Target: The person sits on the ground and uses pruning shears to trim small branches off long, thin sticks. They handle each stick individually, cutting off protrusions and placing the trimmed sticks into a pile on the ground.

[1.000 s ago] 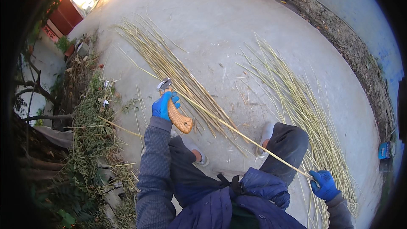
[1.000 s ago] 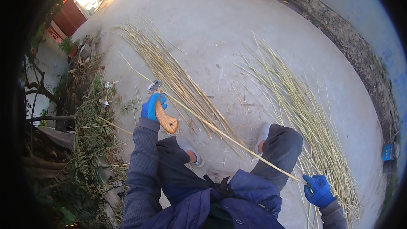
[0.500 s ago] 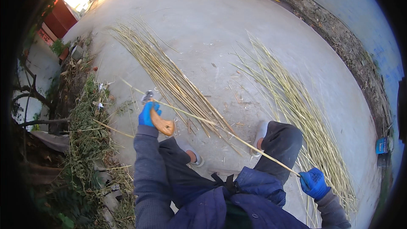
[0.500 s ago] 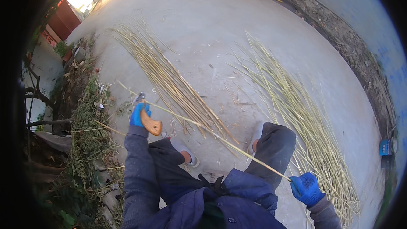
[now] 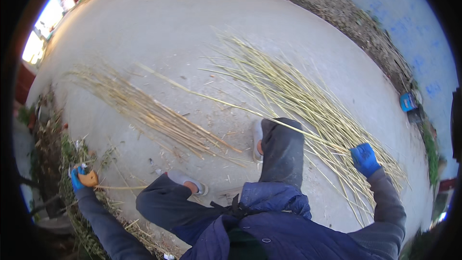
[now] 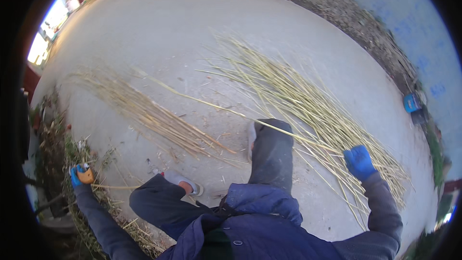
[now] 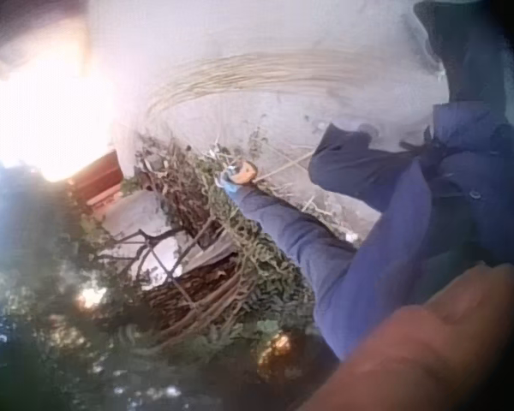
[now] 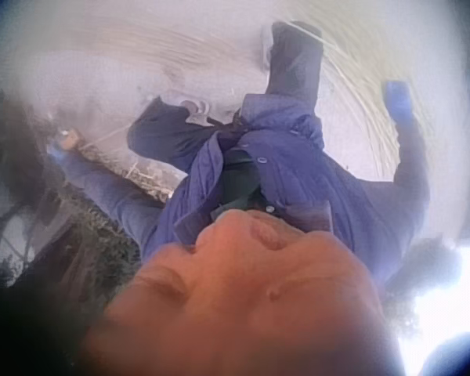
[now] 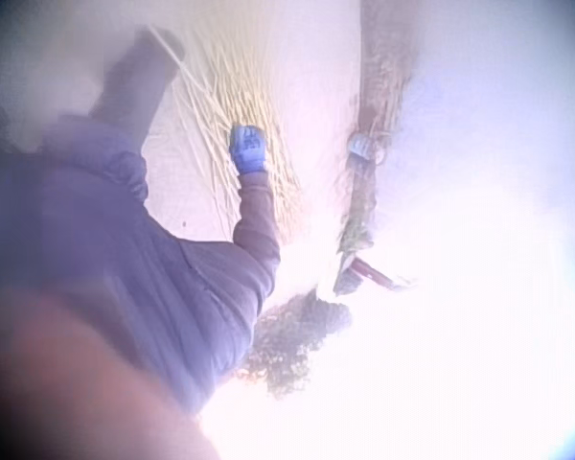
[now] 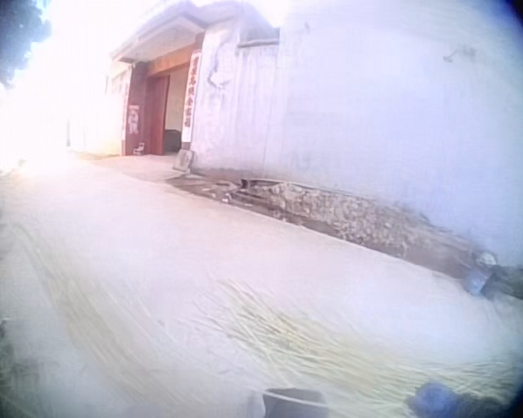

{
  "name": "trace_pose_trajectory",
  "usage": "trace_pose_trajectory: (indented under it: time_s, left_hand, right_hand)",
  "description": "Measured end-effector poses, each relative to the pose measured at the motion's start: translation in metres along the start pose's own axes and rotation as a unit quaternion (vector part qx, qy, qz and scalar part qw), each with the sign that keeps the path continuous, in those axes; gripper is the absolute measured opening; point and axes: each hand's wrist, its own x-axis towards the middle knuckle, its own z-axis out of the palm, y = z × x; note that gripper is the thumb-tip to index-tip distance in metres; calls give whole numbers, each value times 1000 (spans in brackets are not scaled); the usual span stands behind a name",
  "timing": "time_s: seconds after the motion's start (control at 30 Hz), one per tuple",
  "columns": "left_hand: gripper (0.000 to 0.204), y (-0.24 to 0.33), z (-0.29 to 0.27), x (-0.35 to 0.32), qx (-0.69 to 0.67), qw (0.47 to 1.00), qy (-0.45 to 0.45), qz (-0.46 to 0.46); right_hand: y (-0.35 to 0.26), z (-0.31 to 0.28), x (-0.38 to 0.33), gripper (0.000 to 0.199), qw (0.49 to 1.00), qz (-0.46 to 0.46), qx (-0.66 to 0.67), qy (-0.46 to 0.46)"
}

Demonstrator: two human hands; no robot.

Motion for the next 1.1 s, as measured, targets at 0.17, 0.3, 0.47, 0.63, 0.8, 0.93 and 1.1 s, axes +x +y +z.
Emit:
trace_pose_trajectory:
  time_s: [0.17,0.3,0.47,0.63,0.8,0.93,1.1]
  left_hand:
    - [62,-154,140,-22,161,982,-58,-83]
    - [65,-308,270,-128,273,921,-178,-213]
    - [69,-391,360,-259,345,835,-269,-333]
    - [73,-404,369,-277,385,813,-264,-347]
    - [77,-358,332,-213,402,854,-183,-275]
    - [80,-278,314,-143,385,890,-150,-192]
    - [64,-255,298,-123,370,899,-208,-107]
  right_hand:
    - [22,16,25,7,996,-9,-71,-60]
    - [26,45,36,8,990,10,-93,-108]
    - [33,88,21,6,975,33,-171,-136]
    - [63,151,-31,11,946,176,-178,-205]
    - [74,197,-68,21,821,439,-224,-289]
    - [61,220,-24,23,820,427,-138,-355]
    - [58,215,98,22,909,332,-63,-242]
